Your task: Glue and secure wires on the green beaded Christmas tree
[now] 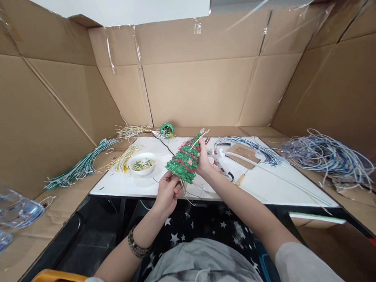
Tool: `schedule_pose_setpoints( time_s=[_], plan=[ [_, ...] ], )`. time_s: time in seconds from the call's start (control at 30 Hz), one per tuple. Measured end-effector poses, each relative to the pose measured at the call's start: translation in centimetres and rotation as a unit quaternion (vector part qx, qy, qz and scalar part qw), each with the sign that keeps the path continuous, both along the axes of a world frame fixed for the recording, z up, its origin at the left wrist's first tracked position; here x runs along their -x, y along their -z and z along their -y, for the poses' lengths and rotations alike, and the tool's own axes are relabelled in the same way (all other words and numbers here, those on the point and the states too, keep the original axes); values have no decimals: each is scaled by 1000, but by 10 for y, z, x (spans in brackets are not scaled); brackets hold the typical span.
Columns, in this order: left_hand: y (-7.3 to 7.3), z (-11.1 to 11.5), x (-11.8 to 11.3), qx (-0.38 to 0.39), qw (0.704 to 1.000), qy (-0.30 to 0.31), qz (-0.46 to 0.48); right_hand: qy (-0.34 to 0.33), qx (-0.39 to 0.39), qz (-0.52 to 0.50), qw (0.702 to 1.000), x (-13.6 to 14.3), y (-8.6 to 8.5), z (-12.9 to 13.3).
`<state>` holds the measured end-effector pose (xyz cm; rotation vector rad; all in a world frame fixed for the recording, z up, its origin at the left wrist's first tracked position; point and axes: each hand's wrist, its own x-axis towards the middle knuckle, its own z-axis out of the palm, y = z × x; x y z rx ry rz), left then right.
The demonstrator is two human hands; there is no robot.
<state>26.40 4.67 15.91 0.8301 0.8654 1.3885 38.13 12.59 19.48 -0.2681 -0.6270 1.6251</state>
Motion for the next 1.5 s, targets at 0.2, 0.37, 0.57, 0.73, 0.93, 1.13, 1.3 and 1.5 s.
schedule_pose_setpoints(
  time_s=[0.2,0.37,0.57,0.73,0.93,1.13,1.3,1.5],
  plan=[
    [2,-8,6,-21,995,-19,-100,6,-10,1,1000,-3,1,-5],
    [1,-13,11,-63,983,-31,-167,31,17,-9,999,-8,-4,-4],
    [-21,-23,53,-288,820,-143,-474,55,3,-33,998,-15,-9,-6],
    [-38,-23,81,-245,721,-68,-644,51,-8,-42,998,-15,-10,-7],
    [-38,-13,70,-218,769,121,-588,17,-12,-17,1000,-10,-9,0],
    [-32,-8,53,-171,847,251,-435,9,-16,-18,1000,-9,-7,0],
    [-17,-12,39,-163,890,198,-376,-1,-22,-19,1000,-7,-5,1],
    [-14,-13,32,-131,910,190,-344,1,-29,-21,999,-7,-4,0]
  ],
)
